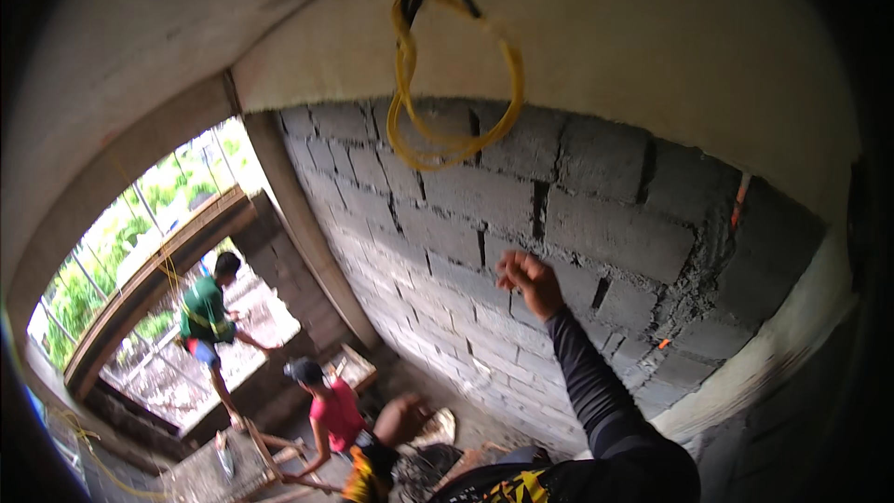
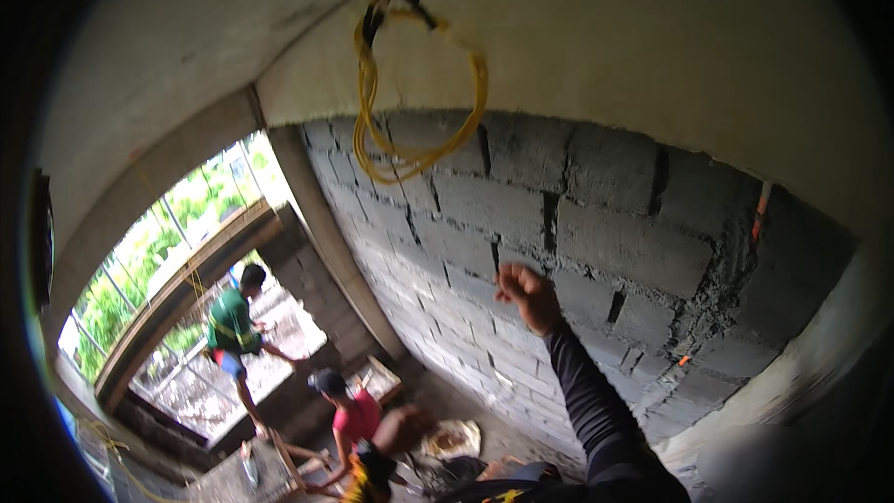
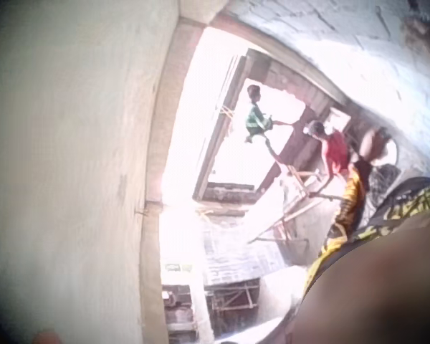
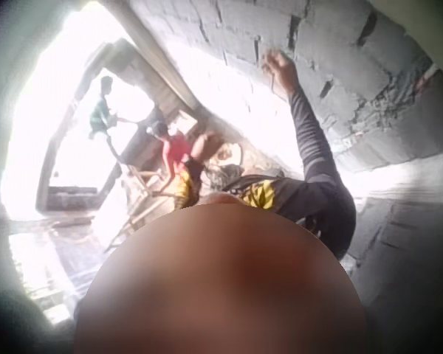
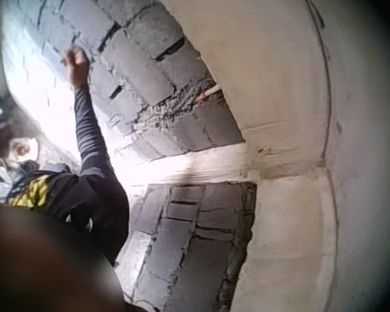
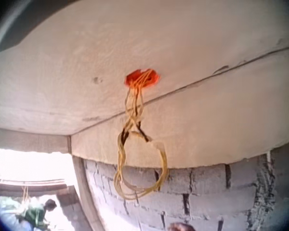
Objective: The person uses a screwdriver to secure a red ceiling fixture and then threads yellow electrical wires through it. They pull the wires through the fixture, arrange them, and secure the setup on the ceiling.
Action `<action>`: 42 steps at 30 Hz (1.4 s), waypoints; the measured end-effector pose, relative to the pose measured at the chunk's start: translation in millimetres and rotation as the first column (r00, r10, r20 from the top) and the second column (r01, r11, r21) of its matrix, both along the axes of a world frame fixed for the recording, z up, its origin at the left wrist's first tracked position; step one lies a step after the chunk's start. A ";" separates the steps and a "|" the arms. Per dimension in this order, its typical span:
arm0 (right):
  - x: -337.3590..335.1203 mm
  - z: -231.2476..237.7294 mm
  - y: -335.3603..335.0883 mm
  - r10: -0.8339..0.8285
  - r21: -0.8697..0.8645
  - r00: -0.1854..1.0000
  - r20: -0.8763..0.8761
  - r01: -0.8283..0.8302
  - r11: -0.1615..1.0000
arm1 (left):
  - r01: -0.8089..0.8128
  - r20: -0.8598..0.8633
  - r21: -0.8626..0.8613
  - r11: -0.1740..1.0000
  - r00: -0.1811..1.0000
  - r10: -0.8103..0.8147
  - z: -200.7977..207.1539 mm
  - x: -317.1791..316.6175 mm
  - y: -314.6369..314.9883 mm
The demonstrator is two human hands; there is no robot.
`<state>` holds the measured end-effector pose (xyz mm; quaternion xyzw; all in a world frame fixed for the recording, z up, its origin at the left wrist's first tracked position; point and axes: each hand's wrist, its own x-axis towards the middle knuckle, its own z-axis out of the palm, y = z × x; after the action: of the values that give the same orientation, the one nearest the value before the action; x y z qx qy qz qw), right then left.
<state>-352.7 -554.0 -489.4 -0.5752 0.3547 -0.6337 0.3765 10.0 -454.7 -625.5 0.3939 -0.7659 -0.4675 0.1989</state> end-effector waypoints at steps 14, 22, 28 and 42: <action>41.5 371.2 4.5 -0.499 -0.672 0.795 -0.346 0.162 0.723 | -0.488 -0.360 -0.615 0.619 0.873 0.329 212.6 -5.6 -4.2; 66.5 317.9 -9.1 -0.596 -0.647 0.774 -0.213 0.345 0.680 | -0.460 -0.436 -0.881 0.114 0.881 0.183 433.6 -56.3 -18.4; 64.6 281.7 -5.6 -0.361 -0.514 0.931 -0.051 0.285 0.809 | -0.266 -0.249 -0.963 0.031 0.933 0.261 455.5 -83.2 -64.2; 59.8 281.4 10.6 -0.231 -0.348 0.973 -0.021 0.210 0.914 | -0.298 -0.818 -0.331 0.895 0.563 -0.115 422.1 -107.6 -99.6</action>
<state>-292.9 -543.4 -208.0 -0.6077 0.3127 -0.7061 0.1851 -97.6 -554.3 -203.4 0.1167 -0.6459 -0.4018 0.6386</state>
